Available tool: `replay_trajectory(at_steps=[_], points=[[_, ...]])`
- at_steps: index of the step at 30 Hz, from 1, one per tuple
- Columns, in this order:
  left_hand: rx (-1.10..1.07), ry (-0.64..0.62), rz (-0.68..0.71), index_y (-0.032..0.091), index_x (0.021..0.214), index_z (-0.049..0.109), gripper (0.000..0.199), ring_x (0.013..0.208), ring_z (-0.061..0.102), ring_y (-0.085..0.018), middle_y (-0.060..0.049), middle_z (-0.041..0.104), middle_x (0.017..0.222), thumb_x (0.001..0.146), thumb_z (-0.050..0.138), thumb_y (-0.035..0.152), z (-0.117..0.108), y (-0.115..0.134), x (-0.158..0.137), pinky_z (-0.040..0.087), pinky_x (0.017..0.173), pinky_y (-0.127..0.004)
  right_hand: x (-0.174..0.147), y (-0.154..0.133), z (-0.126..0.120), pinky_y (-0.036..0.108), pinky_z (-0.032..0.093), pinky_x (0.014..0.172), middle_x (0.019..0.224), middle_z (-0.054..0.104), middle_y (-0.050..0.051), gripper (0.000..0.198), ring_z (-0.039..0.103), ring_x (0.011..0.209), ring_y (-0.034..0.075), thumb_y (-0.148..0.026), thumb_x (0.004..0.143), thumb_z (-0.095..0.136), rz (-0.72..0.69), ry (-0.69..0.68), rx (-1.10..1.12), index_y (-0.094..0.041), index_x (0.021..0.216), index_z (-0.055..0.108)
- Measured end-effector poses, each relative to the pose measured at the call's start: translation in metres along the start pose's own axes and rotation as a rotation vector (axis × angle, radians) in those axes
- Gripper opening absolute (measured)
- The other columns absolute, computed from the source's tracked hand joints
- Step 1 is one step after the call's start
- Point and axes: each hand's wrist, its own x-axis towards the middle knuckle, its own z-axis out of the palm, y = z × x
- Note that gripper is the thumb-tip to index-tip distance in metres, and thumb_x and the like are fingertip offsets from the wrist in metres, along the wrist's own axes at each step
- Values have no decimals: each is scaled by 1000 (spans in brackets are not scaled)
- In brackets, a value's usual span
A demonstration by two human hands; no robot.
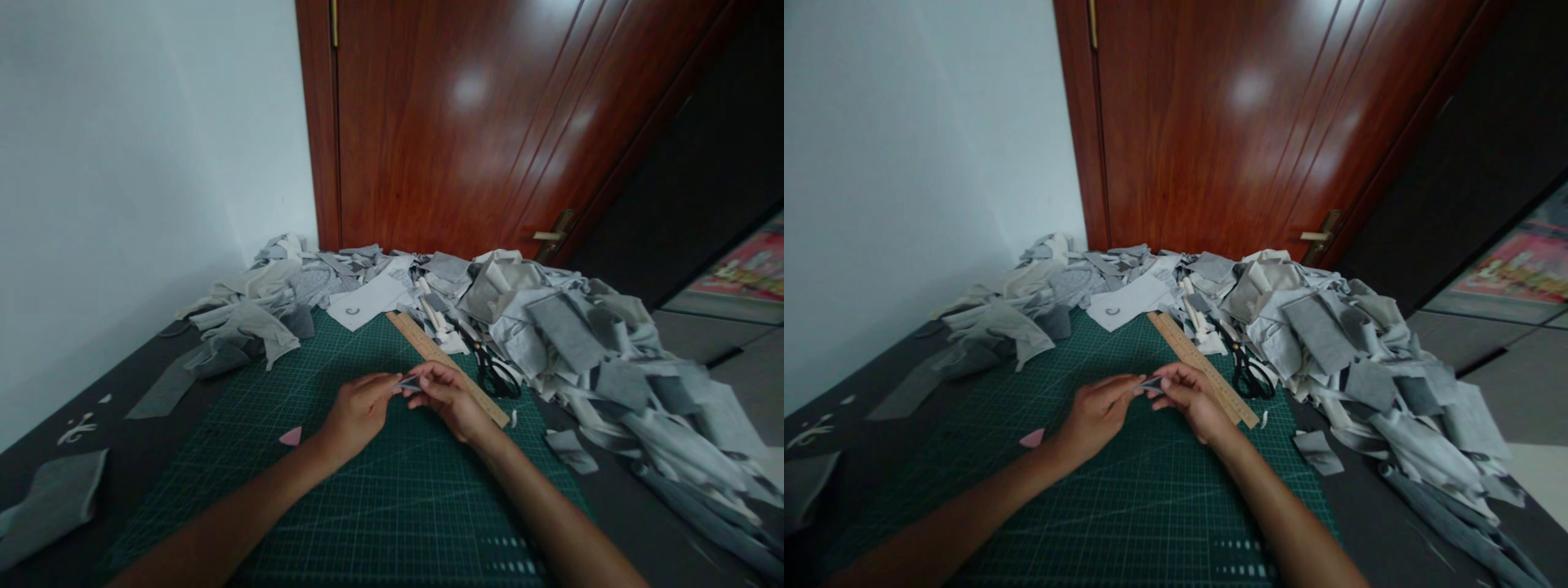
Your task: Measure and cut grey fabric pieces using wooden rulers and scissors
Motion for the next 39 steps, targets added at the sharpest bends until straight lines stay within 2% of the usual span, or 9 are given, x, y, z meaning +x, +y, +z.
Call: replay_trajectory(at_steps=[6,9,12,19,25,29,32,35,39], points=[[406,-48,465,9,110,70,30,90,76,-21,-12,78,99,95,46,1,-12,-4,1,66,82,-33,-3,-2,1,29,61,78,93,77,1,35,75,82,16,-20,69,87,115,-31,94,-22,102,76],[451,-91,556,9,112,69,30,91,76,-23,-12,78,100,94,47,0,-13,-2,0,67,82,-35,-3,0,5,27,62,74,90,78,1,32,74,76,15,-14,64,84,132,-32,111,-20,94,78],[450,-107,544,10,115,68,33,93,75,-23,-11,77,101,93,47,0,-13,-2,-1,67,82,-35,-2,0,7,26,61,65,78,78,2,23,73,64,15,-16,66,80,155,-7,95,-18,89,78],[223,-66,304,16,111,72,35,85,76,-17,-7,77,96,95,43,3,-6,-3,-1,65,79,-29,0,3,9,28,61,58,70,78,6,19,72,55,17,-19,69,78,171,93,122,-15,87,77],[-162,-41,-259,20,92,79,22,73,75,-16,-3,80,86,94,57,16,5,13,1,60,69,-24,0,5,8,28,60,59,75,79,5,18,72,57,16,-20,69,82,205,77,177,-16,86,76],[-324,0,-497,18,79,78,21,66,72,-17,-3,78,74,90,61,23,7,14,2,56,61,-24,-2,5,8,26,59,62,77,77,4,29,71,63,15,-39,80,82,206,71,142,-18,97,74],[-374,27,-564,17,76,77,20,65,71,-17,-4,76,70,87,63,24,6,11,5,56,62,-25,-5,5,10,31,59,77,96,76,3,37,73,86,19,-48,85,78,2,121,33,-25,113,69],[-404,29,-591,17,76,77,20,65,71,-17,-4,77,71,87,64,26,6,10,6,56,63,-25,-8,5,14,34,54,94,118,71,3,40,67,108,21,-36,77,88,-223,132,-141,-29,111,69],[-428,13,-602,17,78,78,20,66,71,-17,-4,77,71,87,65,28,6,11,5,55,62,-25,-8,8,18,37,53,93,115,71,3,29,68,101,21,-30,75,88,-319,156,-280,-28,97,71]])
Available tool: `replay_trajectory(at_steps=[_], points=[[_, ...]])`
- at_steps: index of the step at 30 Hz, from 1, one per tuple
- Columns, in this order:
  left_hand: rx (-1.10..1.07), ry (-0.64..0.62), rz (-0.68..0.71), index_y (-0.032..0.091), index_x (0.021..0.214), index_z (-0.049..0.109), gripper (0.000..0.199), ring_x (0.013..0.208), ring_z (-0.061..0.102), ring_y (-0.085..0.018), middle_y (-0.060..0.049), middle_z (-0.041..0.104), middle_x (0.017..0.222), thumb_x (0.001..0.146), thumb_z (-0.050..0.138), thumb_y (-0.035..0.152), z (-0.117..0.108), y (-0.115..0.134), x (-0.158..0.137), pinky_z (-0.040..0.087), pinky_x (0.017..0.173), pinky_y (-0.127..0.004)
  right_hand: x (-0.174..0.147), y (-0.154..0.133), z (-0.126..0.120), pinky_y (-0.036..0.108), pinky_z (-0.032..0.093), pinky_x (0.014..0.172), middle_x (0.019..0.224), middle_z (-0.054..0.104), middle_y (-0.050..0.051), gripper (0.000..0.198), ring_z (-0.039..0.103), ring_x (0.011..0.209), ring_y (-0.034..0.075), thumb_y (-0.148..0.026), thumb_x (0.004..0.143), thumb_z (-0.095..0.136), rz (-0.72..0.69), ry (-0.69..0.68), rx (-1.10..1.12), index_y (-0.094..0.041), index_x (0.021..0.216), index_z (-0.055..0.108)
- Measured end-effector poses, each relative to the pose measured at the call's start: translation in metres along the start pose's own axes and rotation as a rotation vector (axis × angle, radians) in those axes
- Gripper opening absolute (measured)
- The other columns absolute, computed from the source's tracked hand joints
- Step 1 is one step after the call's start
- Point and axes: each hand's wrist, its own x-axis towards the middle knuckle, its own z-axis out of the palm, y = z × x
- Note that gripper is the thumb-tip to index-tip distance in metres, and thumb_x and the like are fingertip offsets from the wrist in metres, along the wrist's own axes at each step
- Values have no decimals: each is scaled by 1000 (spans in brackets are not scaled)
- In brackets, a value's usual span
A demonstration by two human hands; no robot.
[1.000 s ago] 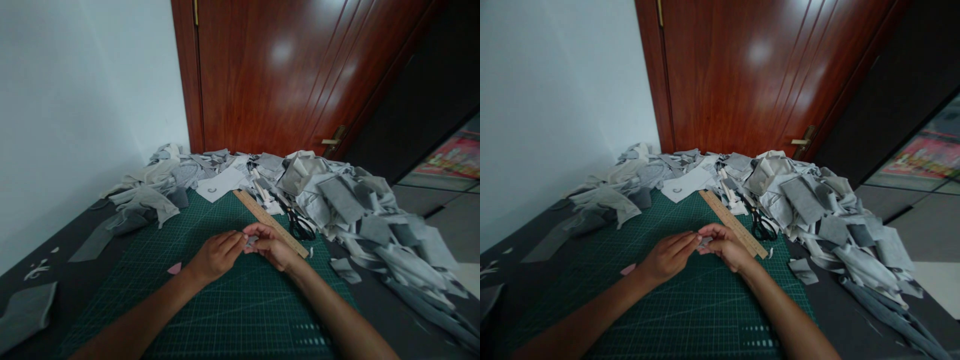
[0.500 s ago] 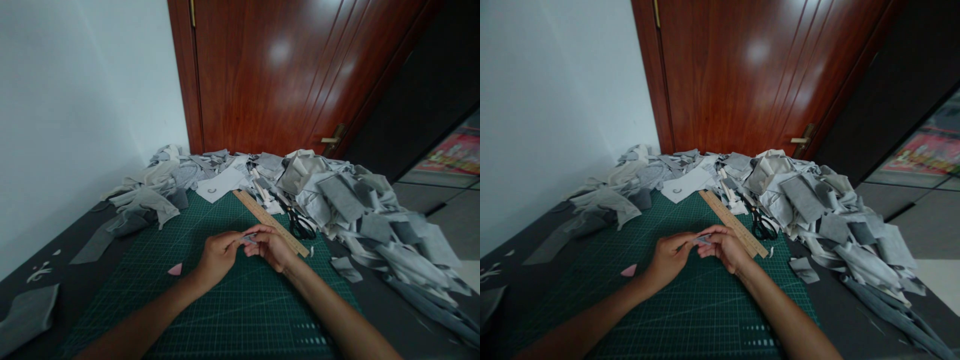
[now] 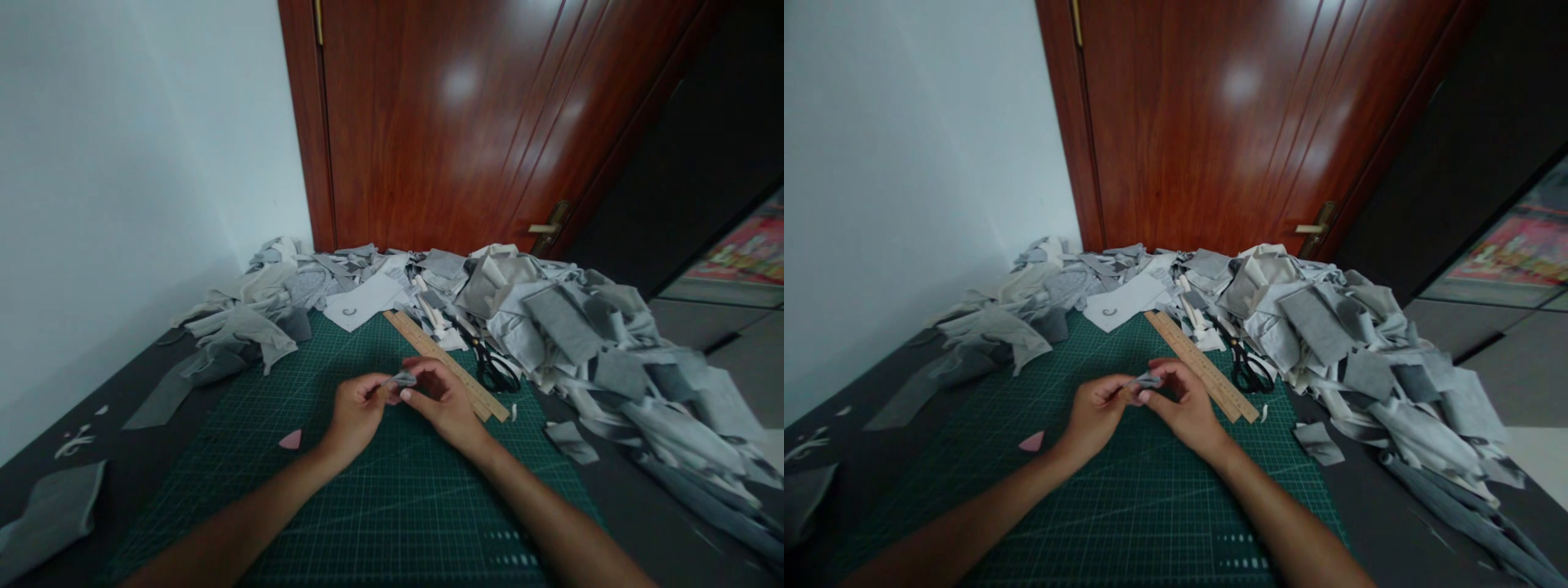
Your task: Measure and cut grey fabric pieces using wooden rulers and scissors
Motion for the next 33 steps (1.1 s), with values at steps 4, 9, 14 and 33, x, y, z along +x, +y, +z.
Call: replay_trajectory(at_steps=[4,9,14,33], points=[[-40,-16,-27,16,78,78,20,65,71,-17,-5,76,70,87,68,31,2,0,-3,58,64,-26,2,4,-1,39,52,92,100,76,4,15,69,97,23,-30,80,83,-63,22,-146,-26,90,74],[-119,-50,-98,15,82,78,28,68,74,-20,-7,78,74,87,71,41,4,0,-4,63,69,-32,4,9,-2,39,54,85,89,78,3,7,71,88,23,-30,79,83,-58,103,-124,-26,78,77],[-179,-68,-159,14,84,78,35,68,76,-22,-8,78,74,84,75,49,5,0,-5,65,68,-35,4,10,-2,39,55,85,88,79,2,5,72,86,23,-30,80,82,-64,146,-125,-27,79,77],[-71,-60,-68,17,89,79,25,77,73,-20,-7,80,85,83,75,41,5,-8,-1,59,72,-30,-1,14,6,35,53,74,80,73,1,7,67,76,21,-27,82,77,-34,224,-229,-25,88,75]])
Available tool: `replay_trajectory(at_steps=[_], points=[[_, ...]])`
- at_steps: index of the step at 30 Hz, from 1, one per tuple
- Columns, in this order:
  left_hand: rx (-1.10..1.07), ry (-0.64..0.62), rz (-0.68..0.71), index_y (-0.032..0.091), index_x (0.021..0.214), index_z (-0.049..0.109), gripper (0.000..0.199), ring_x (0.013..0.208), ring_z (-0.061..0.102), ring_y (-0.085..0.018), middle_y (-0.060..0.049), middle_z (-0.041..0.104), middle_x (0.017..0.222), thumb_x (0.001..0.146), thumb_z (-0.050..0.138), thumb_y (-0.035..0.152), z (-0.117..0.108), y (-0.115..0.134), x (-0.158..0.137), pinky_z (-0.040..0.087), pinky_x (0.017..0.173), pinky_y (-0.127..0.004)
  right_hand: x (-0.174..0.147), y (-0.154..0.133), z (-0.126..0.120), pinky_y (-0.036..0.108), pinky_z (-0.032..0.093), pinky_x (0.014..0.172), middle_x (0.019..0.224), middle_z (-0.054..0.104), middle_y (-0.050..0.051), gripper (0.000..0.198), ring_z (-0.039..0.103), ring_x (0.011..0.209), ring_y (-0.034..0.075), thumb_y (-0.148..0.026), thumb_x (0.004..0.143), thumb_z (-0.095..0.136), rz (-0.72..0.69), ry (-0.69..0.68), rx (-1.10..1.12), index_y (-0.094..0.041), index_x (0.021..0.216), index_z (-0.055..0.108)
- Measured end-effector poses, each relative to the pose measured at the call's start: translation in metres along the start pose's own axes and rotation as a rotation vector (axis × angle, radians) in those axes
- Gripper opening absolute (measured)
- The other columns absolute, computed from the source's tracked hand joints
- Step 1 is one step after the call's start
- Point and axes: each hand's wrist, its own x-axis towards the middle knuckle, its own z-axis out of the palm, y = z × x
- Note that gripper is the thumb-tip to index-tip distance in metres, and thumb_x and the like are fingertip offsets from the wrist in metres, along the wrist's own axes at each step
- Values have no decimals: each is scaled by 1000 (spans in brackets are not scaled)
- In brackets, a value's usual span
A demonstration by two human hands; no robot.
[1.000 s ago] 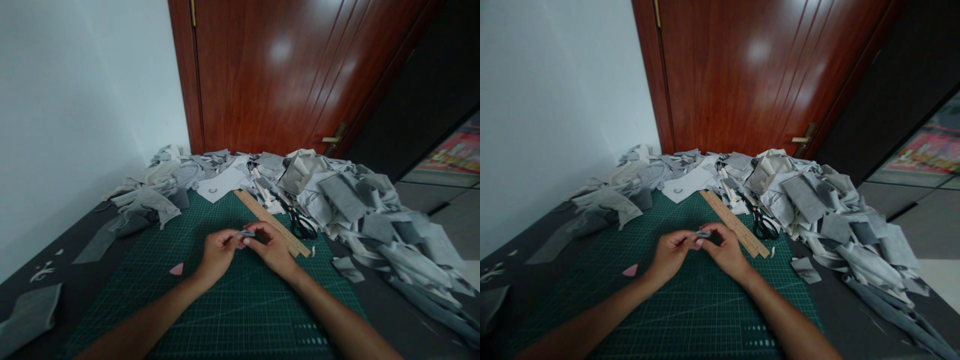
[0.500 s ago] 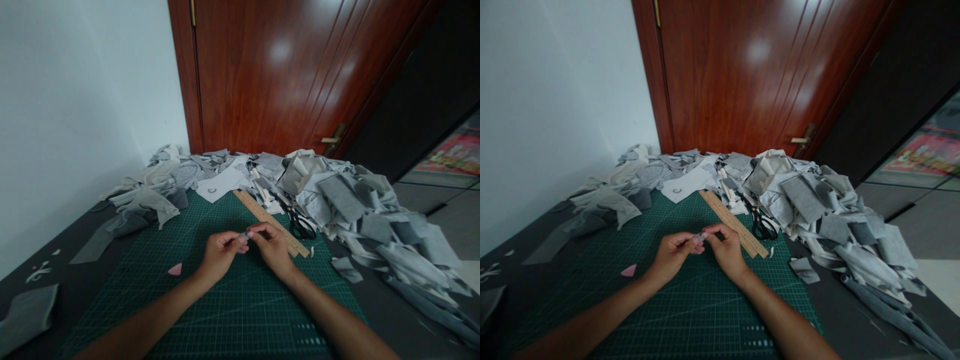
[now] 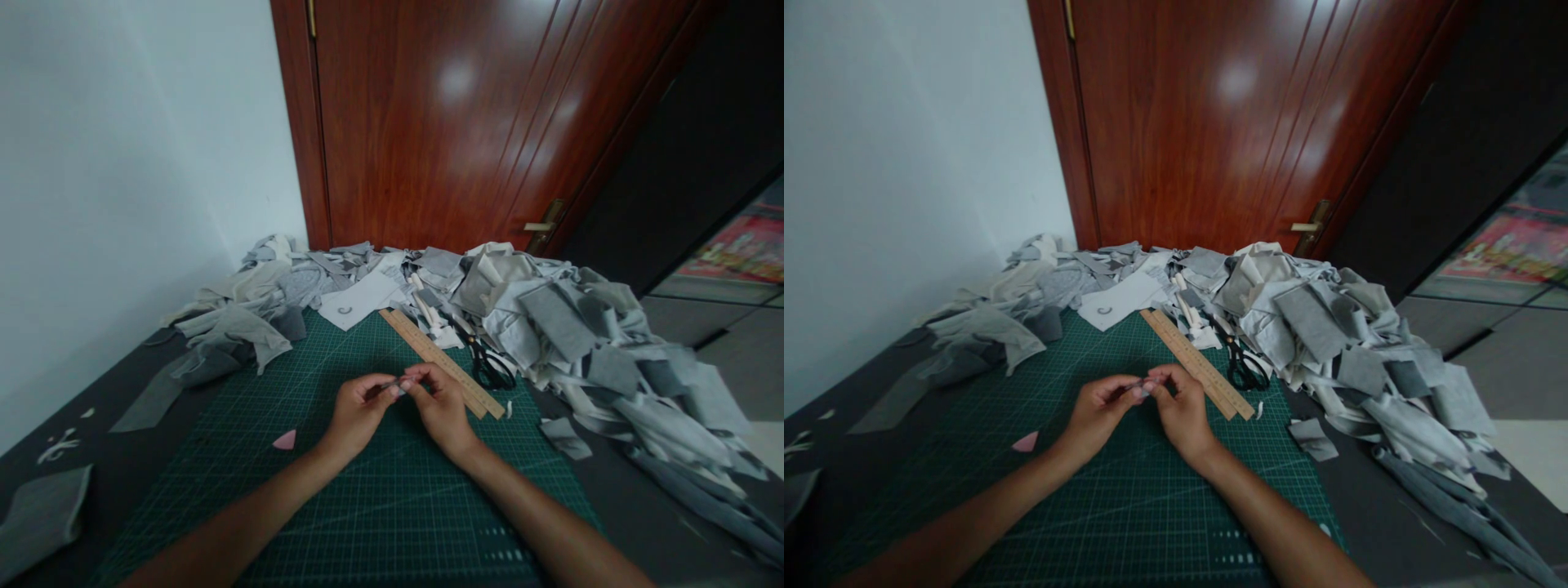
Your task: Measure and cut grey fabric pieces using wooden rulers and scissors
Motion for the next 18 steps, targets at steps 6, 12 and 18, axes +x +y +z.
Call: replay_trajectory(at_steps=[6,12,18], points=[[-1,-9,8,16,77,77,23,67,68,-17,-4,75,71,83,74,38,-2,3,2,54,64,-26,-2,0,1,35,54,74,80,74,1,9,68,77,21,-27,81,79,8,-3,11,-25,88,74],[-8,70,-16,18,76,78,17,69,70,-18,-4,77,74,80,76,35,-1,5,0,55,66,-27,-2,-5,3,38,56,80,81,74,0,28,70,78,21,-31,80,81,52,-52,99,-26,105,70],[70,132,73,19,77,79,11,71,71,-19,-4,78,77,81,73,28,-3,7,-1,55,68,-27,-1,-7,0,31,51,72,79,70,0,17,63,75,18,-36,80,83,72,-201,130,-23,87,74]])
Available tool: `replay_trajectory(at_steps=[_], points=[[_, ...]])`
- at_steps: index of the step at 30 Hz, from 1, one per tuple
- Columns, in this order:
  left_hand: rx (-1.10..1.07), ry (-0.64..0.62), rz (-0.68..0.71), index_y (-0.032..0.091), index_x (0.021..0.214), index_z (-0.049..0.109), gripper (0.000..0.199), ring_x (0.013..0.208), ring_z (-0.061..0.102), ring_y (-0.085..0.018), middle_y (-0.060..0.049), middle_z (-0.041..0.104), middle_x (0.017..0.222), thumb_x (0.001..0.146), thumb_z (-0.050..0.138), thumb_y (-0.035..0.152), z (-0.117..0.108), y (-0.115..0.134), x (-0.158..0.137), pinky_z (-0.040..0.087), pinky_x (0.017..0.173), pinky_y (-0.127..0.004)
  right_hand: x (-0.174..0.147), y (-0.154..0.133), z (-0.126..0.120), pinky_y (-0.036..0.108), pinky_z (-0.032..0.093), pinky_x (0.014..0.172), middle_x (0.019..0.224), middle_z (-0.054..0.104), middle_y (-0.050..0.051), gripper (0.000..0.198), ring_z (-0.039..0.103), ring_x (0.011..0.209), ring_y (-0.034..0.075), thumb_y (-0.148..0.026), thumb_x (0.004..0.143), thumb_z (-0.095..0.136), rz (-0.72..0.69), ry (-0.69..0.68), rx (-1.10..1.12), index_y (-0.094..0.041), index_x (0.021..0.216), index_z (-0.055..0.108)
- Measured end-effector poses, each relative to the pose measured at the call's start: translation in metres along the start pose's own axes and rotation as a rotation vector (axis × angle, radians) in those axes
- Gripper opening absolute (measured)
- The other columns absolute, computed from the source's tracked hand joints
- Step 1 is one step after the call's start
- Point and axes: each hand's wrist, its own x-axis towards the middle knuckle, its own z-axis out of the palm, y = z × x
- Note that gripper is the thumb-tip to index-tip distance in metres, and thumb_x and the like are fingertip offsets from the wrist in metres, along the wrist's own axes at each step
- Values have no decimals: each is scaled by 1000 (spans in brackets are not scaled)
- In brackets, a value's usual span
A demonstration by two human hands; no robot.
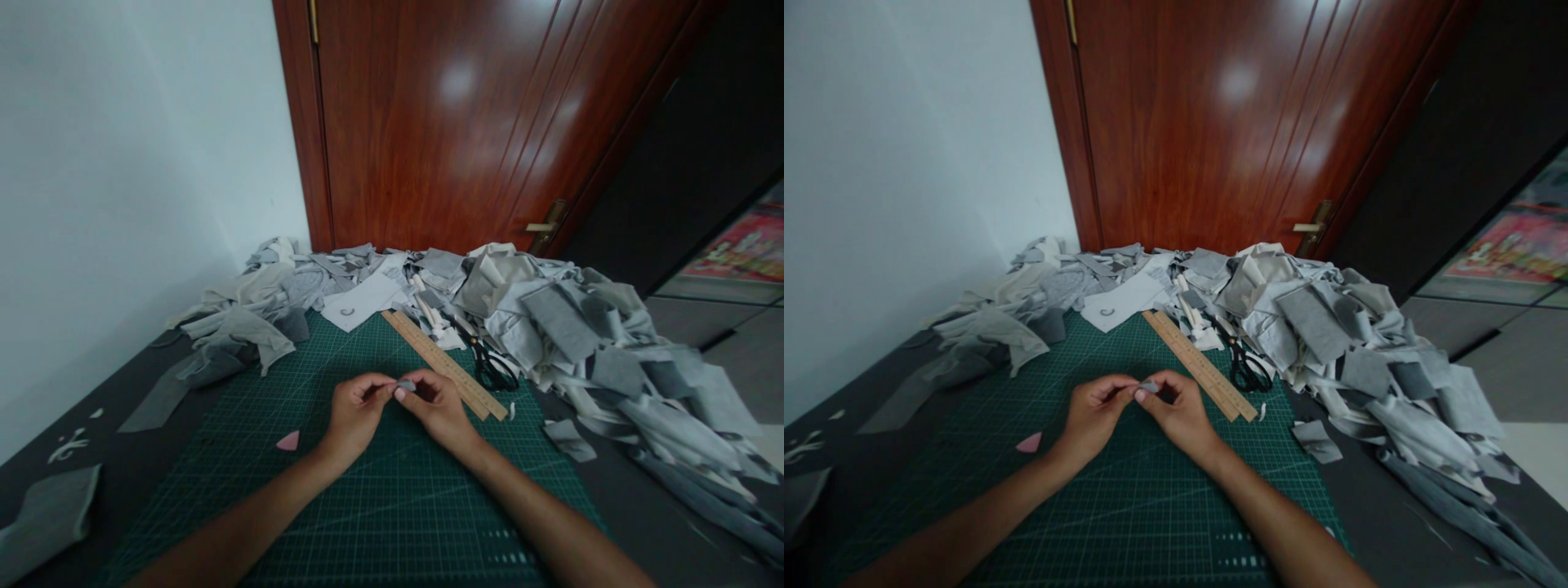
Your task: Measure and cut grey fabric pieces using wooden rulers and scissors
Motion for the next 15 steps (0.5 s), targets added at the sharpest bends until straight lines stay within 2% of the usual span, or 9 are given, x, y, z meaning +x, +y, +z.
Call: replay_trajectory(at_steps=[2,5,7,9,11,13,15], points=[[-2,-2,16,20,77,78,10,71,72,-19,-4,78,77,81,73,27,0,1,-1,55,68,-27,1,2,-1,30,50,69,76,69,0,17,61,72,17,-37,82,81,1,-31,30,-23,79,72],[-33,-10,23,20,77,78,10,71,72,-19,-4,78,77,81,73,27,1,2,-1,55,68,-27,1,4,-1,27,48,59,76,68,-1,17,58,63,14,-36,86,78,-17,-41,54,-22,79,71],[-59,-20,11,20,78,78,10,73,71,-19,-4,78,78,81,72,27,1,1,-2,56,69,-28,-1,5,-1,27,48,56,74,66,-1,14,58,60,14,-32,90,73,-103,-27,-14,-23,81,69],[-97,-16,-29,19,82,79,10,76,71,-19,-4,78,81,80,75,28,2,0,-1,56,72,-29,-4,4,-3,30,53,64,79,67,1,10,64,70,17,-25,94,67,-281,8,-202,-23,85,70],[-171,24,-102,19,89,78,20,82,72,-20,-5,78,88,74,82,31,4,-2,-1,57,77,-30,-7,2,-8,34,56,74,92,70,6,15,68,85,20,-16,97,58,-492,29,-474,-23,95,71],[-289,49,-203,17,93,77,32,86,71,-21,-6,77,92,69,88,35,6,-2,-1,58,80,-31,-8,-2,-13,35,58,74,100,70,10,26,68,90,22,-9,98,49,-672,9,-743,-23,107,69],[-449,1,-342,15,89,75,38,82,70,-21,-7,75,89,70,88,45,7,-1,-2,58,75,-32,-6,-6,-18,35,58,72,99,71,11,28,67,87,22,-6,98,46,-834,-37,-940,-21,110,67]])
